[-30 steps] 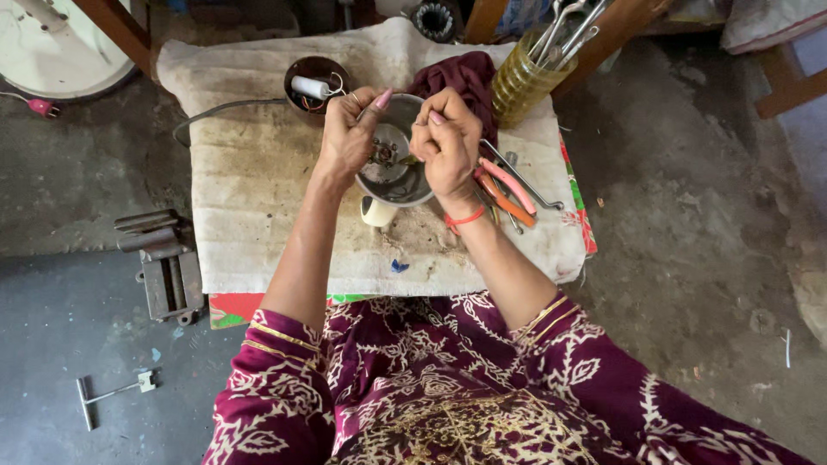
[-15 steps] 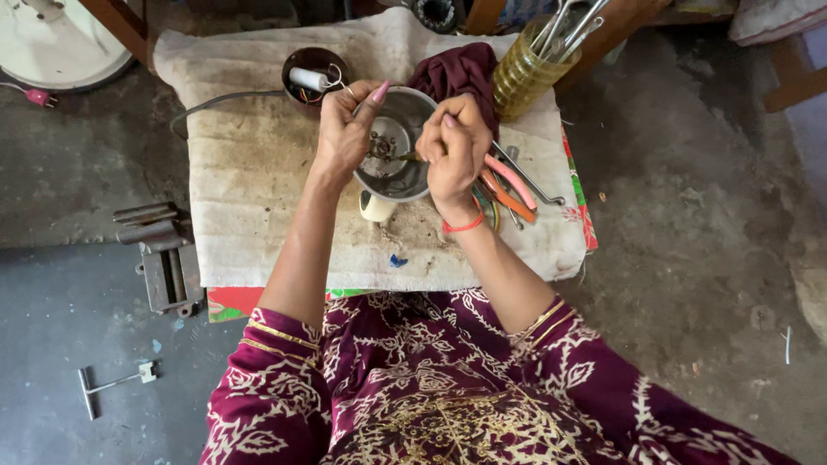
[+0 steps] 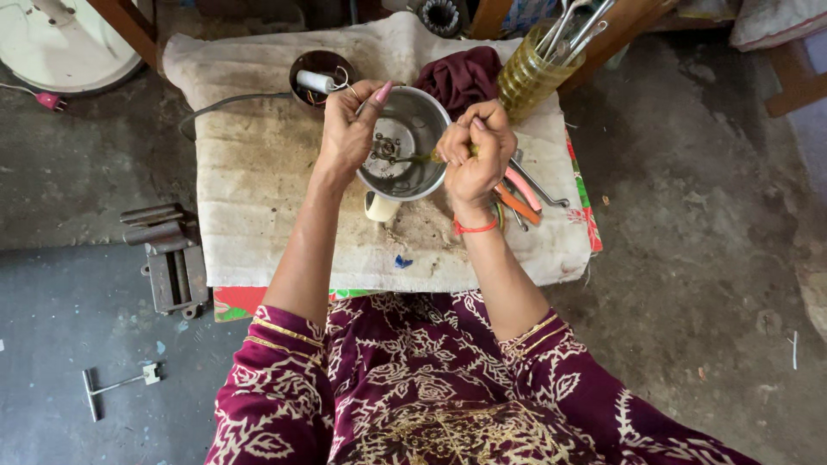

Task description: The person works on a disassembled electric kettle motor, using a screwdriver to adjust internal components and pliers to strip and trim wires. They handle the motor stator and wires throughout the clip.

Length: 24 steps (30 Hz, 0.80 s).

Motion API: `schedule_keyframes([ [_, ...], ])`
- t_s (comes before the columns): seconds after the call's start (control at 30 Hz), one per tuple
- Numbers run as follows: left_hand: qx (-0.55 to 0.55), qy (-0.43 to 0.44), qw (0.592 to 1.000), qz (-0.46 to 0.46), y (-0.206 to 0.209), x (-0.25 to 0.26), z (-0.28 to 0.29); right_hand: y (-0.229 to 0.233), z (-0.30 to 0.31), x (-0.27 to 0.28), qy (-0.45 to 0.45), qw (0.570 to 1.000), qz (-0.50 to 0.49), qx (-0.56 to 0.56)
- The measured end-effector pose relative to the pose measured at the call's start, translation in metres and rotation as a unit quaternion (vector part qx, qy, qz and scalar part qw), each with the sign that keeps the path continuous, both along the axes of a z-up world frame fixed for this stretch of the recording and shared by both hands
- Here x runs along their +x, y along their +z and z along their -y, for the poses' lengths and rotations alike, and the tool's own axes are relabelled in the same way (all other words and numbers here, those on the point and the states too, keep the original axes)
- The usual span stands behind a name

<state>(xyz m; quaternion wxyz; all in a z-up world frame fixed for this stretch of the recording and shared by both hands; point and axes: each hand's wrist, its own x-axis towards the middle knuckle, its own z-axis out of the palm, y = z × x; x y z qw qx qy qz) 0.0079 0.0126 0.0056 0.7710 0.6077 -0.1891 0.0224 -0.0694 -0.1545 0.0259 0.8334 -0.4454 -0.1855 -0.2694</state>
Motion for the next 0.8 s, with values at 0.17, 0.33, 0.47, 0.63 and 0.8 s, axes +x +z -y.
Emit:
schedule_keyframes([
  [0.17,0.014,0.002,1.000,0.003,-0.004,0.001,0.002,0.000,0.004,0.001,0.009,1.000,0.017,-0.012],
  [0.33,-0.006,-0.009,1.000,0.003,0.001,0.000,0.003,0.003,0.002,-0.009,0.010,0.999,0.021,-0.045],
  [0.47,0.021,0.007,1.000,-0.008,0.005,-0.003,0.001,0.007,0.001,-0.012,0.010,0.997,0.034,-0.068],
  [0.63,0.019,0.006,1.000,-0.004,0.003,-0.003,0.001,0.007,-0.002,-0.009,0.024,0.998,0.024,-0.053],
  [0.8,0.000,-0.007,1.000,0.005,-0.003,0.001,0.001,0.000,-0.006,-0.007,0.023,0.999,0.015,-0.045],
])
